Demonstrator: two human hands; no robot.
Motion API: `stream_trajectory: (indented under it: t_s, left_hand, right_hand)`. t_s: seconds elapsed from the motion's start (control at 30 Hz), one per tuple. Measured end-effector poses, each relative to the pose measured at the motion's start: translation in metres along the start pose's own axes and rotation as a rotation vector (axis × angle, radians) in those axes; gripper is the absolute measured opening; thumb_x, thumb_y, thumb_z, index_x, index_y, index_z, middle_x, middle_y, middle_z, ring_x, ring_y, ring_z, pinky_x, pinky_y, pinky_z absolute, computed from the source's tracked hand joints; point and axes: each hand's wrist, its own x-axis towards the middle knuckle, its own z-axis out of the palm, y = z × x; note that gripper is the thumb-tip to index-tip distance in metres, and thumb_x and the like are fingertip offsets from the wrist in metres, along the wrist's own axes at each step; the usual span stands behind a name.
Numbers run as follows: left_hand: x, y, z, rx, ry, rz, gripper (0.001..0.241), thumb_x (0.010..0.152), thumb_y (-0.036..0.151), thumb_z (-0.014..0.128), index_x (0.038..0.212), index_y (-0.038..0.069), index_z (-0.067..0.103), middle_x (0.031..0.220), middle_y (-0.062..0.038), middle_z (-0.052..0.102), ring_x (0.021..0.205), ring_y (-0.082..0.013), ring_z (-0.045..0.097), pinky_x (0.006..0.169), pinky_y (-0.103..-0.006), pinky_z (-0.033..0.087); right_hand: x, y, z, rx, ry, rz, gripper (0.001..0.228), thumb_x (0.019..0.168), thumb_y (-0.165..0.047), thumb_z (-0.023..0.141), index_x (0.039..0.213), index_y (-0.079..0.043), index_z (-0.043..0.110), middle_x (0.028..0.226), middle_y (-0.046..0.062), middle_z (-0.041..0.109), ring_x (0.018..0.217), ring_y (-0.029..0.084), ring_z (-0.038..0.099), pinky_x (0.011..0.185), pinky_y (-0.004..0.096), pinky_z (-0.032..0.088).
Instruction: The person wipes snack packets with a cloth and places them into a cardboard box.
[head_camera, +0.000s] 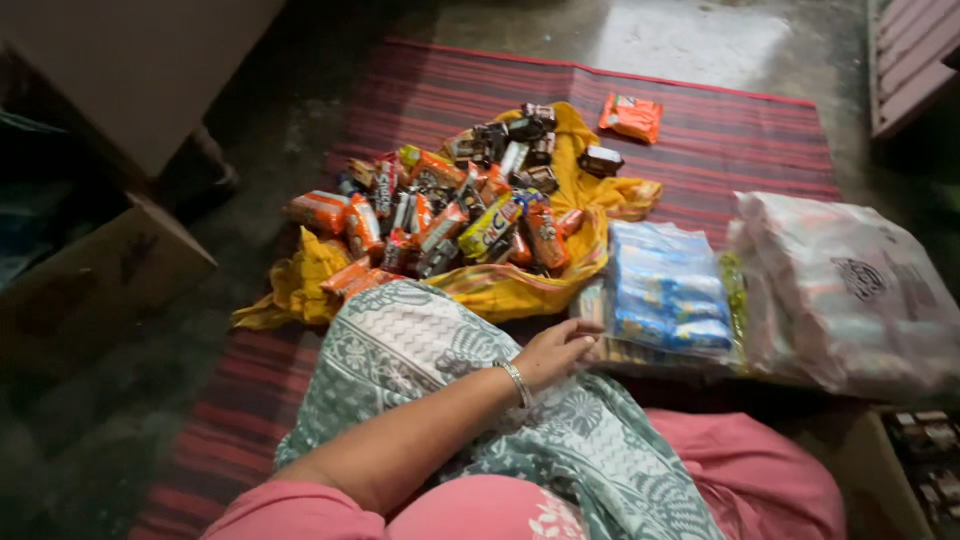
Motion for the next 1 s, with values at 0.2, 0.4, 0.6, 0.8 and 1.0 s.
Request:
stream_trajectory:
  t_s: [0.2,0.4,0.6,0.8,1.0]
  left_hand:
    - [0.003,0.058,-0.062,0.448,0.220,0.255,0.034,0.102,0.029,0.059,0.130,0.010,0.066,0.114,-0.007,0.073,0.096,-0.0158,0.069,0.086,-0.0323,0.056]
    - [0.033,0.139,-0.149,0.642,0.609,0.187,0.034,0.094,0.031,0.065,0.123,0.015,0.067,0.111,-0.008,0.076,0.097,-0.0211,0.074,0.086,-0.0347,0.056]
    - [0.053,0.142,-0.258,0.560,1.111,0.217,0.028,0.089,0.013,0.063,0.115,0.015,0.074,0.111,-0.010,0.076,0.099,-0.0252,0.074,0.088,-0.0366,0.057]
    - [0.038,0.136,-0.323,0.368,0.928,0.254,0.026,0.086,0.006,0.063,0.109,0.010,0.075,0.107,-0.010,0.080,0.101,-0.0230,0.075,0.090,-0.0339,0.058]
    - [0.030,0.154,-0.310,0.589,0.854,0.133,0.019,0.088,0.017,0.075,0.105,0.010,0.076,0.106,-0.008,0.077,0.099,-0.0223,0.074,0.090,-0.0351,0.056]
  right_hand:
    - [-0.016,-0.025,0.015,-0.228,0.143,-0.256,0.037,0.104,-0.036,0.069,0.129,-0.009,0.068,0.119,0.011,0.067,0.109,0.026,0.063,0.097,0.037,0.049]
    - [-0.042,-0.070,0.040,-0.384,0.185,-0.601,0.033,0.106,-0.033,0.072,0.127,-0.009,0.067,0.117,0.013,0.065,0.109,0.028,0.063,0.099,0.038,0.049]
    - [-0.048,-0.120,0.127,-0.443,0.099,-0.872,0.030,0.109,-0.031,0.075,0.126,-0.008,0.065,0.116,0.014,0.064,0.110,0.030,0.062,0.100,0.039,0.049]
    - [-0.044,-0.099,0.191,-0.680,-0.087,-0.865,0.067,0.080,-0.039,0.083,0.140,-0.021,0.061,0.146,0.012,0.056,0.134,0.036,0.048,0.108,0.055,0.040]
    - [-0.047,-0.044,0.184,-0.766,-0.146,-0.690,0.114,0.050,-0.045,0.089,0.155,-0.029,0.046,0.163,0.011,0.042,0.151,0.040,0.036,0.109,0.071,0.033]
